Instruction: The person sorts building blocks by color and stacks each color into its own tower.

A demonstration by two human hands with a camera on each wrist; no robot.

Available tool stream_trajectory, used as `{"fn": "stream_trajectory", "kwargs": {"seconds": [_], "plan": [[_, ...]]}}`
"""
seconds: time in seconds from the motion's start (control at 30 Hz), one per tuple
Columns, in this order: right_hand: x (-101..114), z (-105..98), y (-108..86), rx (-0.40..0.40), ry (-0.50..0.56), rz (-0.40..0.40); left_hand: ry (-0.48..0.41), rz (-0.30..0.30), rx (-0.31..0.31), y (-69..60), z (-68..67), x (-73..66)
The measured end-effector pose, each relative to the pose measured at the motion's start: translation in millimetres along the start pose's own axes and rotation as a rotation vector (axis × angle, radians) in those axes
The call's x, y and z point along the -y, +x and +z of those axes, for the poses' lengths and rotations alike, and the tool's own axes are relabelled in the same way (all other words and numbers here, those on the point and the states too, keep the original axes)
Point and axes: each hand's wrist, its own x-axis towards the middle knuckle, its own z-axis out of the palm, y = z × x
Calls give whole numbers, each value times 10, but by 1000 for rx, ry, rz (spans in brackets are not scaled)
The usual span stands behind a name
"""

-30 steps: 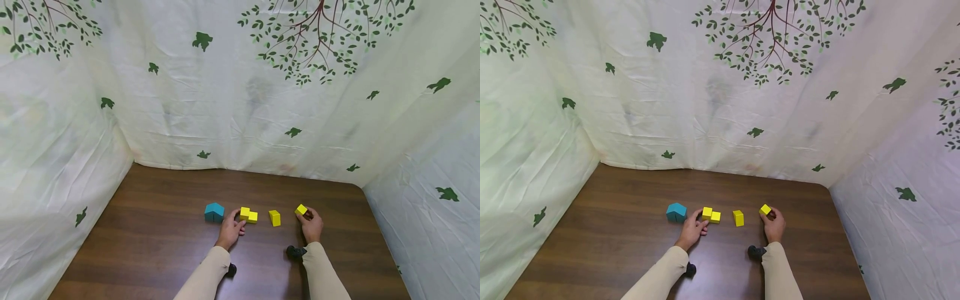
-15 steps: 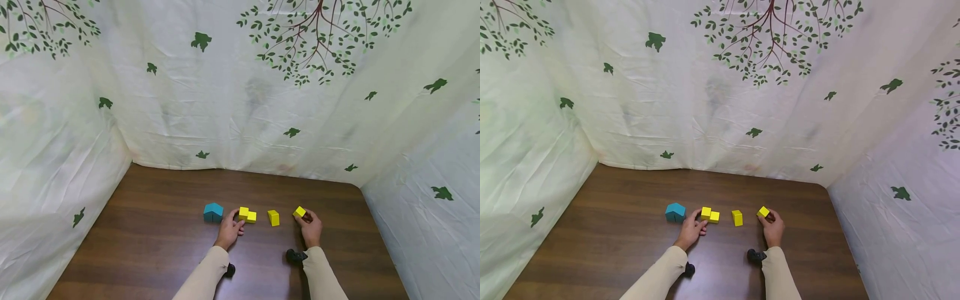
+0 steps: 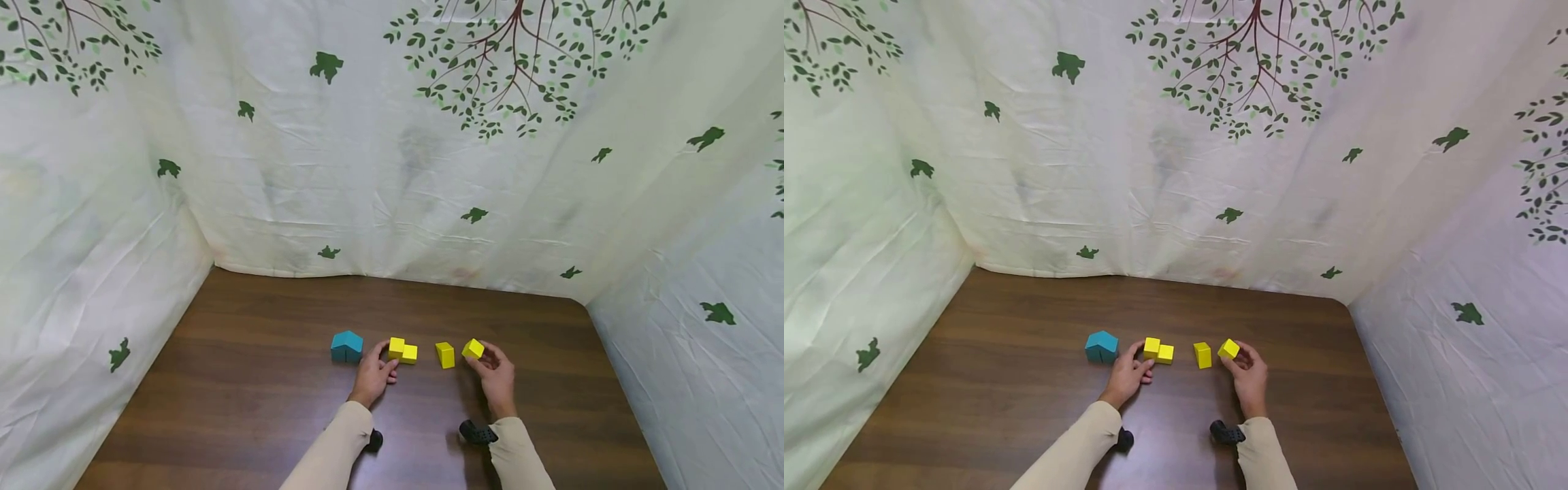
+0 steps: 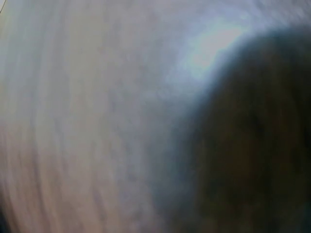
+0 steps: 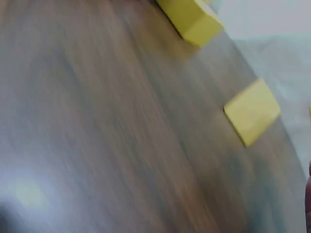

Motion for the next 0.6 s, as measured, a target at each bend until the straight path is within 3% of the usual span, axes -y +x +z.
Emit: {"fn": "stream_trajectory", "kwargs": {"seconds": [0.33, 0.6], "plan": [[115, 341, -187, 111, 27, -22, -16, 105, -13, -42, -4, -10], [258, 558, -279, 203, 38, -43, 4, 28, -8, -15, 11, 5]]}}
